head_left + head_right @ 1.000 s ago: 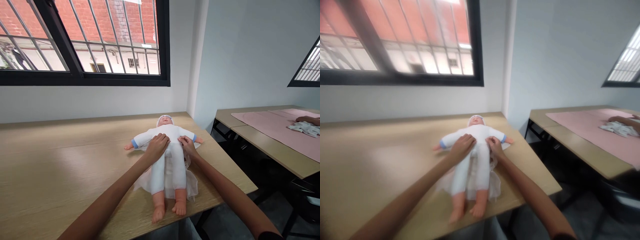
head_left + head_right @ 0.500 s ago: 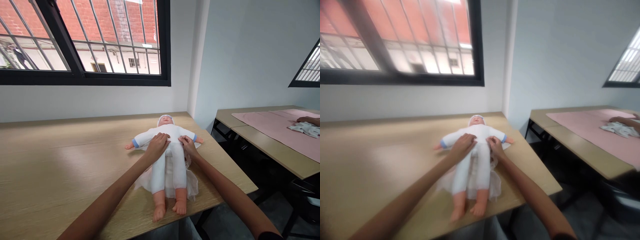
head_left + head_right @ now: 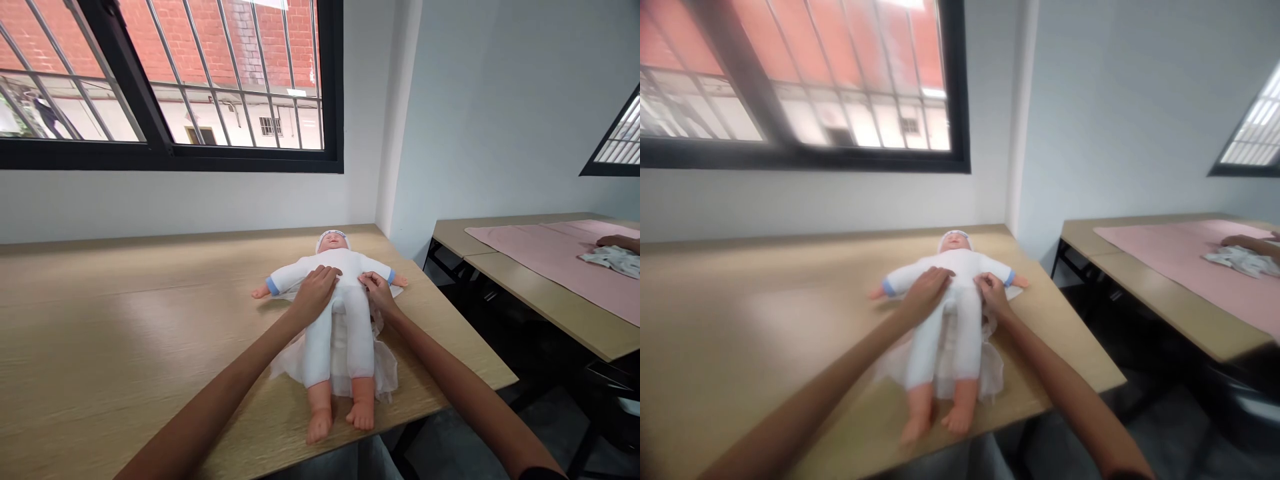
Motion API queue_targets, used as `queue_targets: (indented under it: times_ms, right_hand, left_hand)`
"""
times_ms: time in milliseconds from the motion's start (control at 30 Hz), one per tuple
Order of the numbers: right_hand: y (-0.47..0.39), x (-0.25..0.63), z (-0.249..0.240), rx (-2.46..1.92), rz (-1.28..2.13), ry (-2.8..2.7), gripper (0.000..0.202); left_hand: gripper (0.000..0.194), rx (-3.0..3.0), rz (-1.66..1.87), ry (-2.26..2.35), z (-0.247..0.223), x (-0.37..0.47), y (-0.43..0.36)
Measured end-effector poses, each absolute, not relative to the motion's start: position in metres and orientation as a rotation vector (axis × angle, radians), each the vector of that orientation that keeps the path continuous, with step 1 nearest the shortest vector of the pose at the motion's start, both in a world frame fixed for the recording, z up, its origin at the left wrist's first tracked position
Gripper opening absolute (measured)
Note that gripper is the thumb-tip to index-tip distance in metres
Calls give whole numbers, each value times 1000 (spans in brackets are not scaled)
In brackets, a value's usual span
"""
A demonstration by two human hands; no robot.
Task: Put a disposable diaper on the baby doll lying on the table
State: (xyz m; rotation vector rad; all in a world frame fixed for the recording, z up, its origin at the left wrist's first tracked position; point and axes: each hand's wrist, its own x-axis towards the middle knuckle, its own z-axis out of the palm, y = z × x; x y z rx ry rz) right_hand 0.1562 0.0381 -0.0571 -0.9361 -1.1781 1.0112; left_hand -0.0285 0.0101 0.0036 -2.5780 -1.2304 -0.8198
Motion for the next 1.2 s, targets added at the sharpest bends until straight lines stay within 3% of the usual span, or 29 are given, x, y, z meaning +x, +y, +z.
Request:
queue_targets:
  times_ms: [533,667,800,933,1067,1200]
  right_hand:
    - [32,155,-52,-966,970,-1218,20]
    - [2,162,-35,-993,707,-1395,20]
    - [-46,168,-20,-769,245,-2027,12]
    - [-69,165,-16,-576,-72,-2479,18]
    - [-73,162,-11,-564,-84,-2719,27]
    - [-74,168,-7,-610,-152,-2834,33]
  left_hand:
    - [22,-2657,-672,-1262,14,-30,4]
    - [40,-2546,-768,-1437,14,-41,-12]
    - [69,-2508,-1005,-1540,-16,-58,-26]
    - [90,-2587,-1035,-1605,-45,-70,-25]
    - [96,-2687,-1020,-1593,-50,-78,-17]
    - [89,-2757,-1040,-1502,-42,-84,-13]
